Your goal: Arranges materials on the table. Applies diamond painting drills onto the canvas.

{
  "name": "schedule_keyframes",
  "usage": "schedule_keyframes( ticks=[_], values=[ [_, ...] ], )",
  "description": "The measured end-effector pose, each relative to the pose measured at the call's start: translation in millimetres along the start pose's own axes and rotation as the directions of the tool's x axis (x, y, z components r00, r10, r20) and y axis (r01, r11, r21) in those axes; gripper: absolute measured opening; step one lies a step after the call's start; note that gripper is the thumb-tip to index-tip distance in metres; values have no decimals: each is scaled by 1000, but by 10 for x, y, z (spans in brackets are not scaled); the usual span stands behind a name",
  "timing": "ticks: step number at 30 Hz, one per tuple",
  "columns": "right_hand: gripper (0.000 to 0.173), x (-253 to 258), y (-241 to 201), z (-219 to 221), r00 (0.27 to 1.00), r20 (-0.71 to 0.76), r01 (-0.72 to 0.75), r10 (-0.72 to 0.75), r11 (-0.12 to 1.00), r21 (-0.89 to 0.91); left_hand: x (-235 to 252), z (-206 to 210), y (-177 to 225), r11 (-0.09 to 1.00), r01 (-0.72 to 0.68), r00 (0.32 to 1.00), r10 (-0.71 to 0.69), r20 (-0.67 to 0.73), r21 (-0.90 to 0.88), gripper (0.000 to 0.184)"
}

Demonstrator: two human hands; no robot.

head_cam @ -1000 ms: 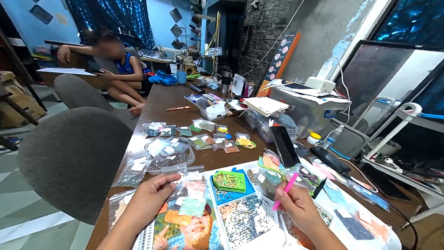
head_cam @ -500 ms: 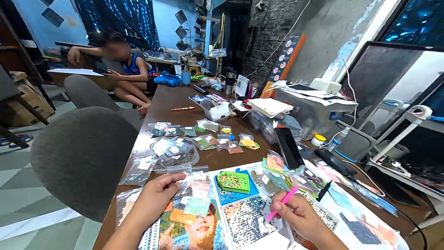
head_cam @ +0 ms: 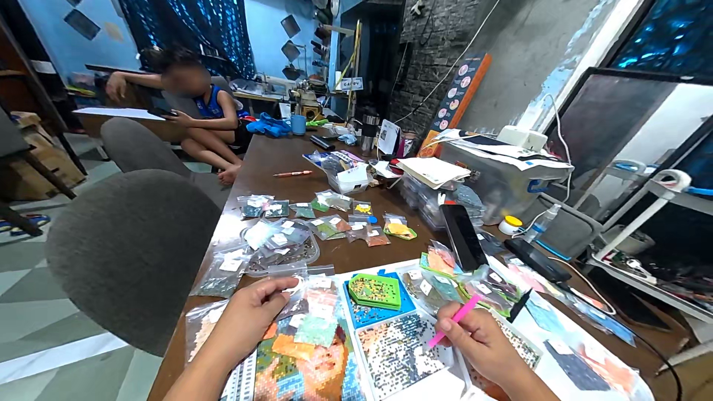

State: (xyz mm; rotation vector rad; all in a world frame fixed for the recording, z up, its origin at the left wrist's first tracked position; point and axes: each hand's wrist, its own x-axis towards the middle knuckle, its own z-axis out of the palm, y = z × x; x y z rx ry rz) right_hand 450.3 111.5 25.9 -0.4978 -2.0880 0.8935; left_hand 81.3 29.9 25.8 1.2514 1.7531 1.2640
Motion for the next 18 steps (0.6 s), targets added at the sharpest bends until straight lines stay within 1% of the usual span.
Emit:
schedule_keyframes(
  ticks=[2, 4, 6, 18],
  values=[
    [34, -6, -7, -11, 998, -60, -33, 30, 998, -46, 0, 2, 0, 1000, -2, 1000, 2, -1, 1, 21],
    [35, -5, -24, -30, 992, -115, -52, 46, 997, -52, -2, 2, 2, 1000, -6, 1000, 6, 1, 18, 21],
    [35, -2, -31, -33, 990, -138, -50, 42, 997, -50, -10, 0, 7, 999, -13, 1000, 13, 4, 30, 21],
    [35, 2, 1, -2, 994, -99, -52, 45, 996, -70, 2, -3, 7, 1000, -2, 1000, 2, 5, 7, 21]
  ],
)
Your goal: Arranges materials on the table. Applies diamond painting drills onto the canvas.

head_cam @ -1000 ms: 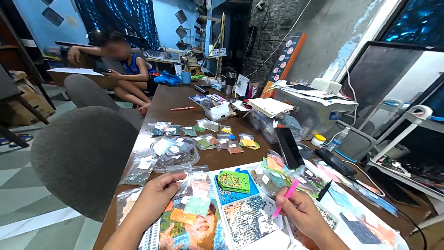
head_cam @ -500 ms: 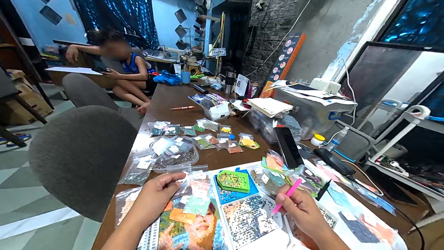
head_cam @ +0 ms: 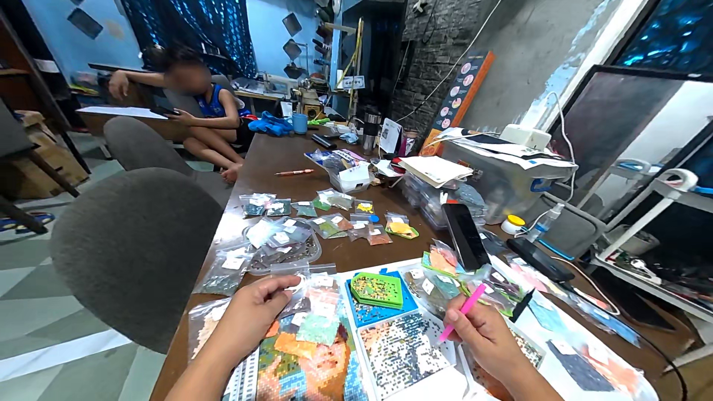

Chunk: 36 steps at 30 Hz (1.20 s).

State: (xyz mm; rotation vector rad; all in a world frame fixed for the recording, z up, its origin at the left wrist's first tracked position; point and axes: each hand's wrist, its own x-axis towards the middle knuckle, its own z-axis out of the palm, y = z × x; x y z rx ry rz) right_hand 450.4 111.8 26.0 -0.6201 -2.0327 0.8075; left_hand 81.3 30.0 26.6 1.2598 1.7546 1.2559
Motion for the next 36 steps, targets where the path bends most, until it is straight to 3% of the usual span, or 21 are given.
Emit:
schedule_keyframes(
  ticks=[28, 36],
  values=[
    [37, 17, 19, 81, 999, 34, 35, -33, 998, -61, -7, -23, 12, 1000, 22, 1000, -22, 5, 18, 21],
    [32, 32, -8, 83, 1000, -31, 6, -6, 1000, 10, 1, -47, 78, 999, 40, 998, -41, 41, 15, 21]
  ],
)
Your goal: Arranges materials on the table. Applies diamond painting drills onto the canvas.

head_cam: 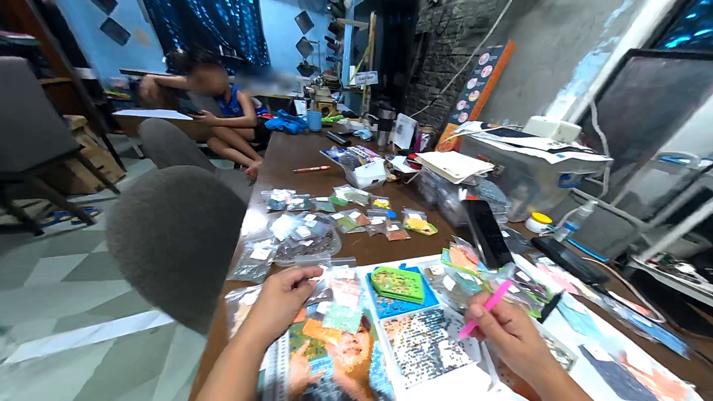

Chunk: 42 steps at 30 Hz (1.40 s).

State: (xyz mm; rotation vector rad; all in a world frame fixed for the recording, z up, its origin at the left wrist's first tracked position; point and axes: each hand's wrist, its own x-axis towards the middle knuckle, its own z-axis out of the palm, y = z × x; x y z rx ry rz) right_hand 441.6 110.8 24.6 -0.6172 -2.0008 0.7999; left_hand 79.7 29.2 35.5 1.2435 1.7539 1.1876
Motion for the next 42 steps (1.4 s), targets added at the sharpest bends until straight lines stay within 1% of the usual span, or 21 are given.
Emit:
schedule_keyframes(
  ticks=[3, 6, 8, 11, 13, 15, 17, 20, 23, 35, 42],
  values=[
    [26, 47, -144, 40, 1000, 12, -1, 1, 999, 38, 10, 5, -23, 1000, -13, 1000, 13, 19, -13, 20],
    [20, 141, -408, 193, 994, 101, -45, 31, 989, 142, 13, 12, -14, 1000, -29, 999, 30, 40, -5, 23],
    [20, 198, -585, 391, 989, 143, -65, 34, 973, 224, 13, 24, 1, 1000, -30, 998, 30, 56, -4, 25],
    [20, 249, -862, 758, 978, 204, -99, 38, 950, 296, 12, 36, 17, 999, -35, 997, 35, 69, -9, 25],
    [23, 273, -999, 995, 971, 237, -105, 30, 946, 307, 13, 45, 28, 999, -29, 997, 30, 75, -15, 25],
    [28, 297, -1071, 1210, 962, 272, -79, -3, 953, 291, 9, 46, 34, 999, -30, 996, 30, 80, -11, 25],
    [32, 307, -1077, 1387, 954, 298, -48, -30, 967, 252, 8, 43, 38, 999, -32, 996, 32, 85, -1, 25],
    [29, 283, -1033, 1565, 947, 320, -30, -34, 981, 191, 18, 48, 33, 999, -38, 996, 39, 85, -13, 25],
    [28, 215, -991, 1655, 952, 307, -25, -21, 989, 145, 26, 55, 24, 999, -35, 995, 37, 88, -22, 24],
    [32, 145, -924, 1739, 952, 305, 3, -31, 996, 91, 19, 57, 26, 998, -59, 994, 59, 91, -6, 25],
    [33, 135, -904, 1761, 953, 299, 27, -52, 996, 88, 4, 58, 46, 999, -45, 994, 45, 95, -5, 25]
  ],
)
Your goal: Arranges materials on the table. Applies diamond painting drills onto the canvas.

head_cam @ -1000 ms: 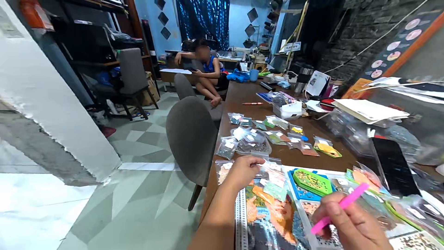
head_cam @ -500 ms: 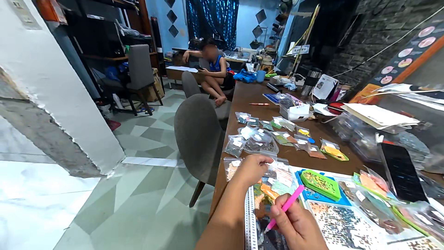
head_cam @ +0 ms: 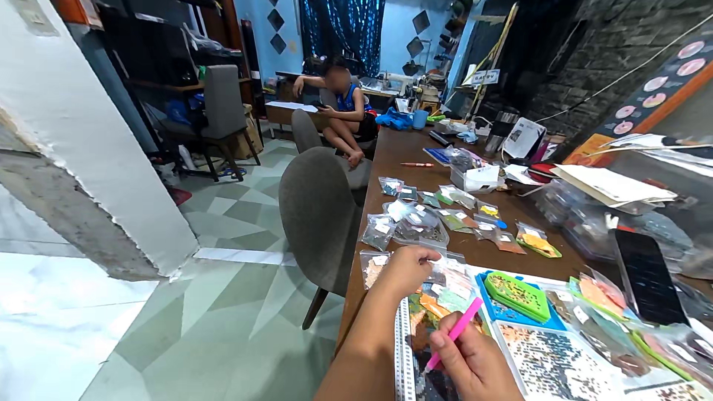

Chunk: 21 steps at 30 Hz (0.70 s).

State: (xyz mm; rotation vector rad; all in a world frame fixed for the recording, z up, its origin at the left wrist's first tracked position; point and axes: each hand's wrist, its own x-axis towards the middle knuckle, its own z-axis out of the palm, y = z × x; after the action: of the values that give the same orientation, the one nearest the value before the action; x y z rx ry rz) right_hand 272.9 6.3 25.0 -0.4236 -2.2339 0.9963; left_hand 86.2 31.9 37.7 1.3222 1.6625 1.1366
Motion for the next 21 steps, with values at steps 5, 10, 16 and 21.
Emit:
schedule_keyframes(
  ticks=[5, 10, 16, 21],
  values=[
    [33, 0, 8, 2, 1000, 0, 1, -1, 1000, -10, 6, 0, -4, 1000, -4, 1000, 4, 3, 3, 25],
    [33, 1, 10, 13, 1000, -5, -9, 8, 1000, -14, 14, 5, -17, 1000, -10, 1000, 10, -2, -4, 25],
    [35, 2, 17, 24, 1000, -6, -15, 15, 1000, -22, 11, 3, -24, 1000, -20, 1000, 20, -2, -8, 25],
    [35, 3, 19, 22, 1000, 2, -20, 20, 1000, -19, 15, 9, -25, 1000, -11, 1000, 11, 1, -19, 25]
  ],
)
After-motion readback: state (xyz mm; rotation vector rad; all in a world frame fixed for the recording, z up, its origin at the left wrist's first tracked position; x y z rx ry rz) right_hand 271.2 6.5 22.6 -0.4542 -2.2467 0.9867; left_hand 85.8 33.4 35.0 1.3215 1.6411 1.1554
